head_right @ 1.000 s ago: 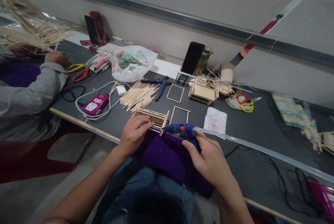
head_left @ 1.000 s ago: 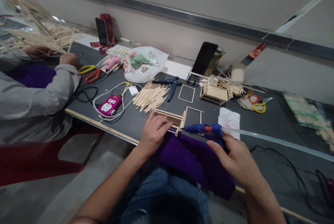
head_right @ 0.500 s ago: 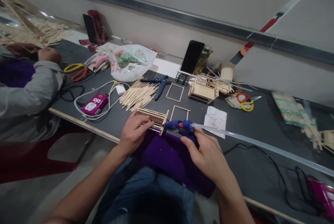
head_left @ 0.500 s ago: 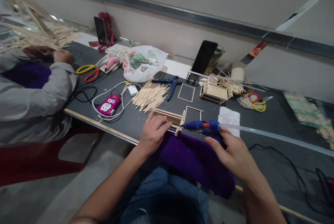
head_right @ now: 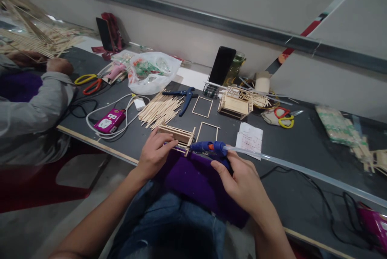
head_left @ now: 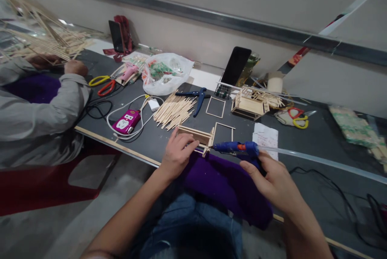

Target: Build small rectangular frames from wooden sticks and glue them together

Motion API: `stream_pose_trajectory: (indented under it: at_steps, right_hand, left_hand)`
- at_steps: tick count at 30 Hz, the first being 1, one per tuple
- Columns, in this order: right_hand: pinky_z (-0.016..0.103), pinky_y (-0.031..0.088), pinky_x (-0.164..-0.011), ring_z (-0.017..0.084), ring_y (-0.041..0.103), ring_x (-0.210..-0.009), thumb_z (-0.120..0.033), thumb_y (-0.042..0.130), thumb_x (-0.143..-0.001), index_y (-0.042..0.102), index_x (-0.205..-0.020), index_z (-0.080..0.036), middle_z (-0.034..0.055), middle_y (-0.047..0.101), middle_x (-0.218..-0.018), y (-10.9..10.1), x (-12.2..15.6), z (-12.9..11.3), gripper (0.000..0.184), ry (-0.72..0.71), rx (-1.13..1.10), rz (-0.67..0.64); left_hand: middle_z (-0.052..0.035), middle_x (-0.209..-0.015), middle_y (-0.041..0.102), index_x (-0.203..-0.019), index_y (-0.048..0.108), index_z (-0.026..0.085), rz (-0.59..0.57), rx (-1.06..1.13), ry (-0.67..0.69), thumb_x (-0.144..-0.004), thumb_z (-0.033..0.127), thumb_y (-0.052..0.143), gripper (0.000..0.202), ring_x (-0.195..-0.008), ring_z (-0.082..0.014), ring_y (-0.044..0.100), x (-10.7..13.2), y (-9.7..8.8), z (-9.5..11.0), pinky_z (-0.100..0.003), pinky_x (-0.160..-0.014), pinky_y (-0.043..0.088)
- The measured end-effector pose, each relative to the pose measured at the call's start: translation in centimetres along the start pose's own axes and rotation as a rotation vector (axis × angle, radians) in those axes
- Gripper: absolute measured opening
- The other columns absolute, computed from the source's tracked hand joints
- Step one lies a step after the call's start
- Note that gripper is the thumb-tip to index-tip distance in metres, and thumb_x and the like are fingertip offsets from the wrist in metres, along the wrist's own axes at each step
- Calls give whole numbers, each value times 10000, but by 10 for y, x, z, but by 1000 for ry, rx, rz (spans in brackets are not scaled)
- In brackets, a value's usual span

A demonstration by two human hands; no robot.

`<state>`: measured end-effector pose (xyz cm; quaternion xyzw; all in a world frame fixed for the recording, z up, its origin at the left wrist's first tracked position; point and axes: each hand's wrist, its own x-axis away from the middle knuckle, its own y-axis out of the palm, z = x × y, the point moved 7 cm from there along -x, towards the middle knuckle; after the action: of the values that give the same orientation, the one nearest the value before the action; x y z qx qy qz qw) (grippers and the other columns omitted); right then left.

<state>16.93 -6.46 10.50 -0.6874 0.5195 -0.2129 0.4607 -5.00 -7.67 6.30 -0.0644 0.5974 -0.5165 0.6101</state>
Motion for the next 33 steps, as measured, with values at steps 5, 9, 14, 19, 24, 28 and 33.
stream_pose_trajectory:
  at_steps: [5,9,14,19,24,28,33]
  right_hand:
    - [282,459,-587,204,623,-639,-460,474,-906,617,-809,-207,50,652,-697,2,-3,3,306,24,-9,-2]
    - [290,471,-614,217,647,-693,-458,478,-905,623,-825,-195,66,677,-748,3,-4,4,311,17,-31,3]
    - [290,494,-644,226,674,-749,-433,487,-909,647,-884,-187,82,709,-815,3,-2,3,295,8,-51,-5]
    - [317,519,-758,244,685,-882,-409,481,-920,646,-1097,-187,98,725,-957,2,-1,-2,329,-24,-48,-14]
    - [327,522,-786,249,679,-918,-395,479,-921,640,-1140,-190,106,719,-1012,4,-1,-1,341,-25,-58,-41]
    - [307,516,-700,238,680,-811,-415,486,-911,669,-990,-183,98,721,-907,5,-1,3,306,4,-71,-36]
    - [292,490,-613,216,657,-679,-451,488,-900,635,-796,-187,74,690,-740,6,-4,7,320,39,-63,-9]
  left_hand:
    - [-36,-918,678,-988,634,222,18,19,-14,-891,68,443,263,-991,-141,623,0,-1,-1,-518,-1107,320]
    - [-36,-916,680,-986,632,217,41,16,-1,-886,58,451,261,-975,-142,628,1,-1,0,-518,-1100,330]
    - [-38,-920,679,-994,633,218,23,5,-4,-895,79,453,248,-981,-144,630,1,0,-1,-524,-1098,330]
    - [-44,-938,680,-991,633,212,21,5,-9,-893,78,460,240,-966,-140,629,2,-1,0,-525,-1103,322]
    - [-43,-930,681,-991,635,214,20,13,-17,-894,74,446,255,-975,-142,630,2,0,-1,-525,-1101,324]
    - [-41,-912,680,-999,638,215,22,11,-8,-897,86,447,251,-983,-149,632,3,1,-1,-522,-1098,331]
    - [-50,-918,682,-1007,637,208,17,8,-3,-896,94,460,238,-990,-151,631,4,2,-1,-525,-1104,324]
